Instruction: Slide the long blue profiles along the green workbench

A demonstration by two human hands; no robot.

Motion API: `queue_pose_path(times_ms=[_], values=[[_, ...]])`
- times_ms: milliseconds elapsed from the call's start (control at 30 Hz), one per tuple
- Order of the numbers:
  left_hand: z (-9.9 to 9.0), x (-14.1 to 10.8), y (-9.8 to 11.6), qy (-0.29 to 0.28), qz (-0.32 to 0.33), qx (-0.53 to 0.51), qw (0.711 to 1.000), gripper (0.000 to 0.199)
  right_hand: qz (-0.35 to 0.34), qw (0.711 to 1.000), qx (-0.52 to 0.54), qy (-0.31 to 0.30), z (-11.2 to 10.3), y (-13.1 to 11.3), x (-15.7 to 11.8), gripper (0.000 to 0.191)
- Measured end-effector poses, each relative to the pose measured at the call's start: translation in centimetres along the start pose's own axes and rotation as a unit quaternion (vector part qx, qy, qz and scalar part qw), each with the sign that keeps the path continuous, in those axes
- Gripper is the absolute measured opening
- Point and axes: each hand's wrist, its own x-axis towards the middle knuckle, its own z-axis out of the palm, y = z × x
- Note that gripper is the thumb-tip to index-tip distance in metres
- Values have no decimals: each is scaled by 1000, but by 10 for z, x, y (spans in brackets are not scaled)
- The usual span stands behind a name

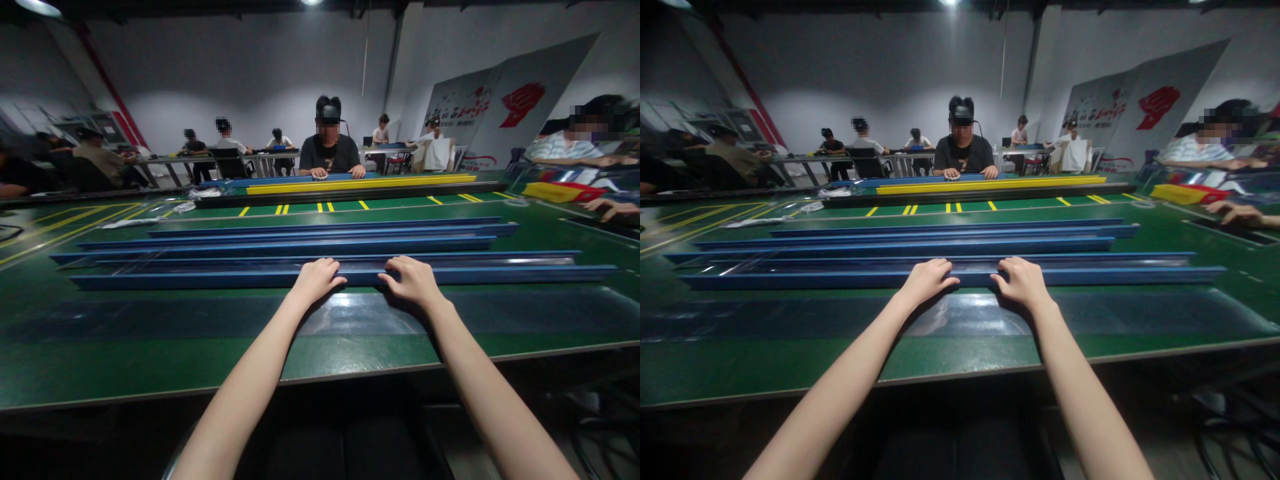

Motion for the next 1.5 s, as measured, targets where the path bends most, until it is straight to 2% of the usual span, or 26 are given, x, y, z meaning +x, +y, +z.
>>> queue_pose_path(times_ms=[300,500,767,1200,1500], values=[[1,1,0,-2,1,4,1000,26,-72,997,-7,-17,11,-21,9,33],[-1,0,1,-8,-1,3,1000,27,-62,998,-6,-18,12,-22,13,31],[-3,0,-1,-13,-11,-4,1000,29,-59,997,-24,-53,4,-25,15,31],[-1,0,-1,-23,-13,5,1000,31,10,997,-63,-46,-3,2,1,30],[1,1,-1,-16,0,12,1000,30,-22,997,-66,-34,-1,0,0,31]])
